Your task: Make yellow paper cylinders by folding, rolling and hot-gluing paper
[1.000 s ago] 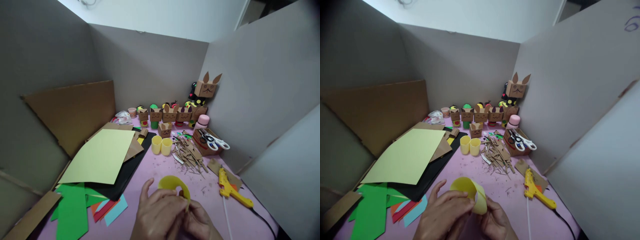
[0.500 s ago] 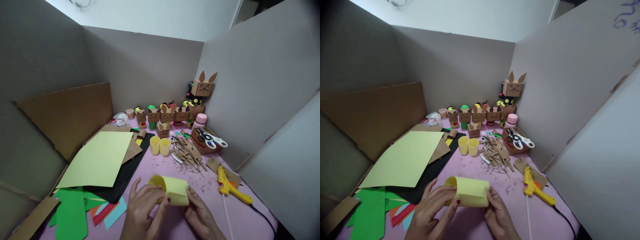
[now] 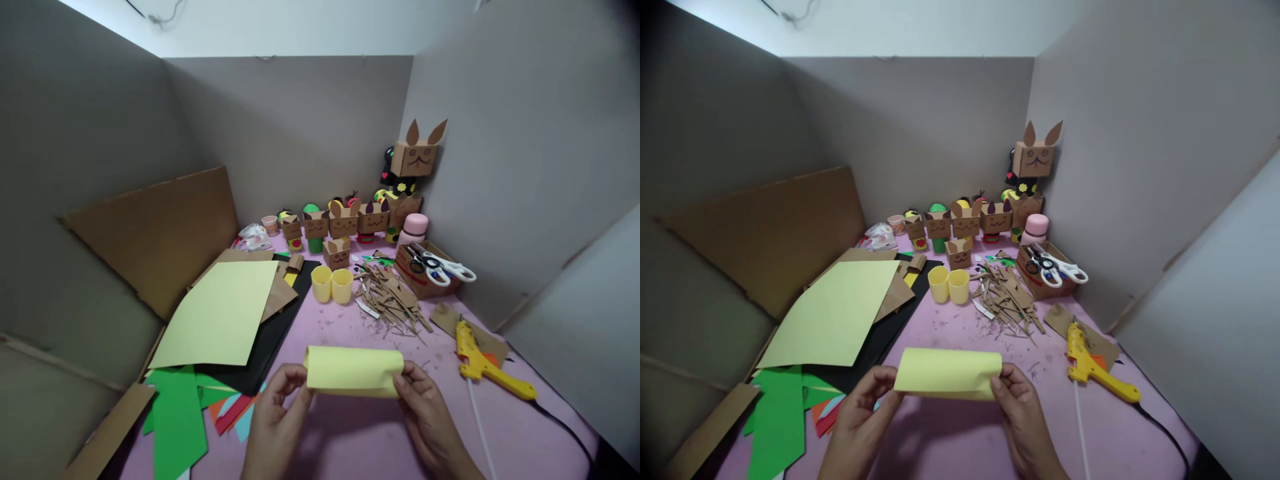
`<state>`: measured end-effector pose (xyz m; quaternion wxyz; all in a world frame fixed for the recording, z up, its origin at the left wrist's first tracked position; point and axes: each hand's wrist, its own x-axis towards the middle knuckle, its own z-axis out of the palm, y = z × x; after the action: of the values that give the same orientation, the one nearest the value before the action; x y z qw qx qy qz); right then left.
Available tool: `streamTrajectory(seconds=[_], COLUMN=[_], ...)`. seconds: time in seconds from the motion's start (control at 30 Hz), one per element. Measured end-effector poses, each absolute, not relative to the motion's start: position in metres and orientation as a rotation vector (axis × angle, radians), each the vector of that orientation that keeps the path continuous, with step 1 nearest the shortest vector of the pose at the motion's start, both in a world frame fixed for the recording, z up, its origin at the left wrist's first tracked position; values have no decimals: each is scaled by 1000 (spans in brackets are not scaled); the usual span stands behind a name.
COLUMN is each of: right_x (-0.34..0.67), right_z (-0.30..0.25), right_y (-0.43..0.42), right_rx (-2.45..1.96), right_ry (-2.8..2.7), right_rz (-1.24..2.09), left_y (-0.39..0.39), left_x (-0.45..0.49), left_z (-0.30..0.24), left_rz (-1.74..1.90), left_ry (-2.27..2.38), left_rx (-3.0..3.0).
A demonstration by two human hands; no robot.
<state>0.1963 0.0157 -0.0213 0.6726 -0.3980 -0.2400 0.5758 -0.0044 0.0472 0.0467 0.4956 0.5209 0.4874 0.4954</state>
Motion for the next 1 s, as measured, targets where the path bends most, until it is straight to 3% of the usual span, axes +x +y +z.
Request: streamTrajectory(seconds=[1.0], right_x=[196], right_z=[-19], right_y=[21], right_rx=[-953], right_ry=[-700], right_rz=[1159], left_y=[61], left_x=[-2], left_z=[32], left_rz=[988], left_ry=[1213], left_rx=[881])
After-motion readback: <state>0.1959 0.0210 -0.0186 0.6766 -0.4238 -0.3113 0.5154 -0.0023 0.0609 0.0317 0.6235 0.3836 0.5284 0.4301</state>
